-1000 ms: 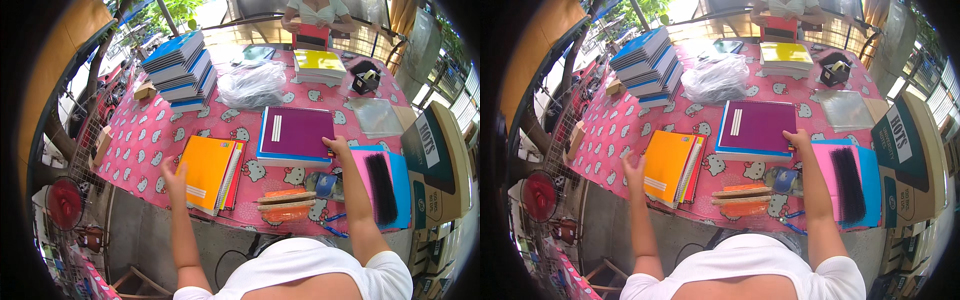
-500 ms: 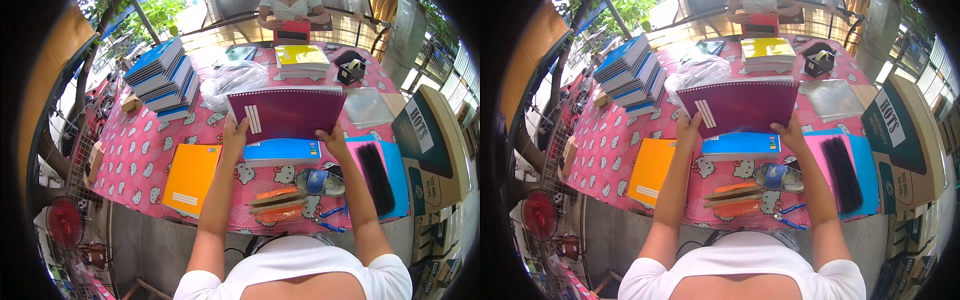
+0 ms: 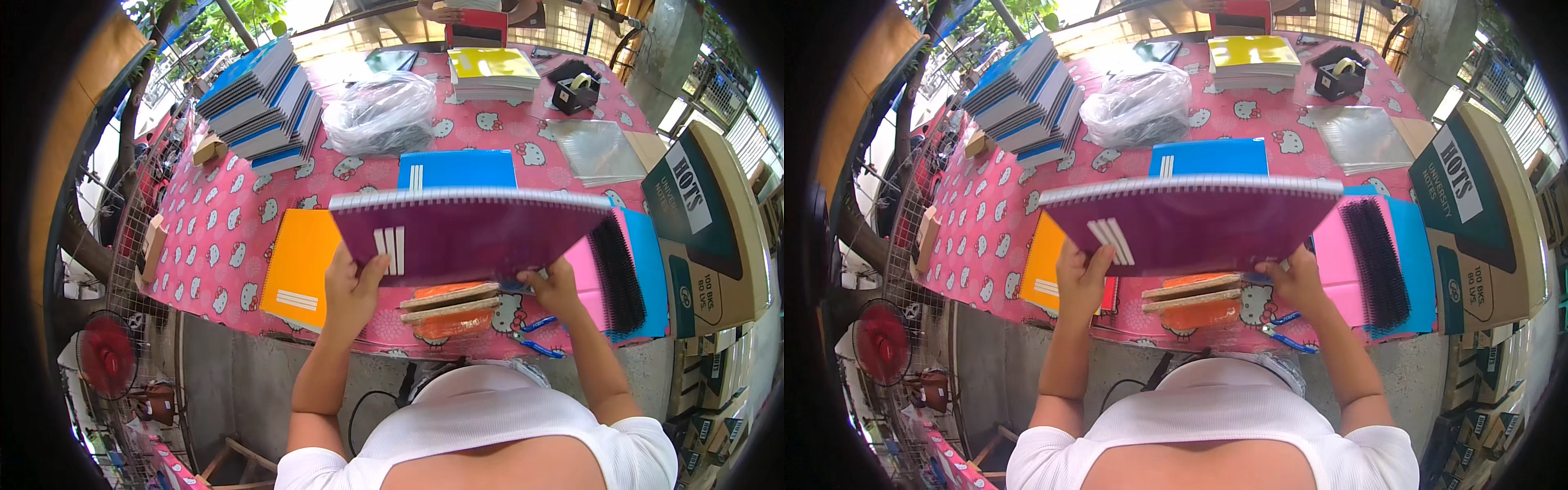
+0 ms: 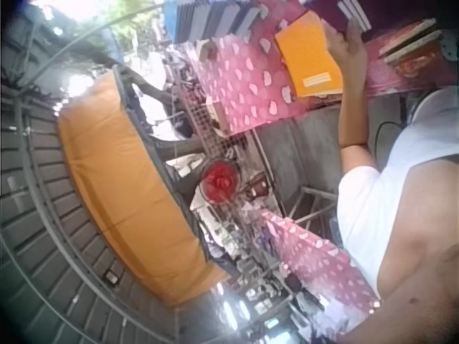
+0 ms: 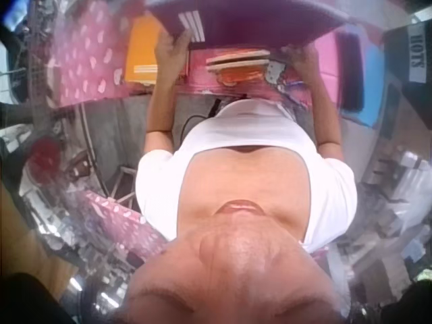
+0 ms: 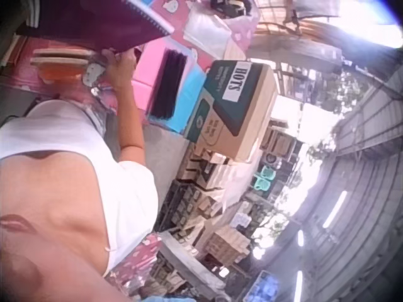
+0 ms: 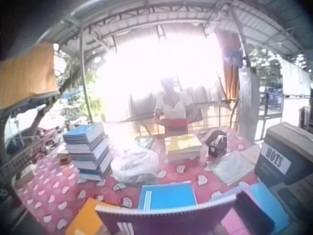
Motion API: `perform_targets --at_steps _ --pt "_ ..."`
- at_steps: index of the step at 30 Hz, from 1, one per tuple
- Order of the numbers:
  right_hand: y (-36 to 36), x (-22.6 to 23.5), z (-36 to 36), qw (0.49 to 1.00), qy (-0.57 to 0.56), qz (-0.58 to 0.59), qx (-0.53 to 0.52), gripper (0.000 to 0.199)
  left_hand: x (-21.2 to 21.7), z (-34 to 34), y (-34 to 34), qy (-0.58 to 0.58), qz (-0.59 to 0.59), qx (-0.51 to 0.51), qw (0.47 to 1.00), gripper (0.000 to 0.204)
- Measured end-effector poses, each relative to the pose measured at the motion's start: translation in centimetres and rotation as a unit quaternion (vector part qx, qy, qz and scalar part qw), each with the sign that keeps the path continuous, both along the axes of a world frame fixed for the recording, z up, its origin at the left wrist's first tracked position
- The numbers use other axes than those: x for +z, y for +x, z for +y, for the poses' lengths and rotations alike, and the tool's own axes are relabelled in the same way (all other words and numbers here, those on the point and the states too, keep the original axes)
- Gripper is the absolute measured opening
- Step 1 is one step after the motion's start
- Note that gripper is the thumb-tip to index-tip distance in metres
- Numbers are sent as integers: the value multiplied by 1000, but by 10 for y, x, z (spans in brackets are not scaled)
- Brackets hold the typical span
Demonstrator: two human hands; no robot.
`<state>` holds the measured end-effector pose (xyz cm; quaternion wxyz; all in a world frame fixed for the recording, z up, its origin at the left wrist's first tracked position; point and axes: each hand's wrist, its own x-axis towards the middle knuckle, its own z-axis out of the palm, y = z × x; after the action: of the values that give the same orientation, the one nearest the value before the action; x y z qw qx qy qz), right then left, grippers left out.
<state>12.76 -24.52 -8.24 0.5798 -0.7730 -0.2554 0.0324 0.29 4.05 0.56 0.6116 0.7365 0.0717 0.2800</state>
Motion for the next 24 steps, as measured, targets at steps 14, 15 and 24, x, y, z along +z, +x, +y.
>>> perform_targets --at_steps 14,15,24 --pt "-87 -58 15 991 -52 -123 10 28 18 -104 -21 554 28 34 831 77" --pt "-89 -61 13 992 -34 -123 17 28 15 -110 -18 592 43 3 805 75" --pt "103 -48 -109 866 -370 -171 -290 14 0 -113 -5 446 -38 -93 889 32"
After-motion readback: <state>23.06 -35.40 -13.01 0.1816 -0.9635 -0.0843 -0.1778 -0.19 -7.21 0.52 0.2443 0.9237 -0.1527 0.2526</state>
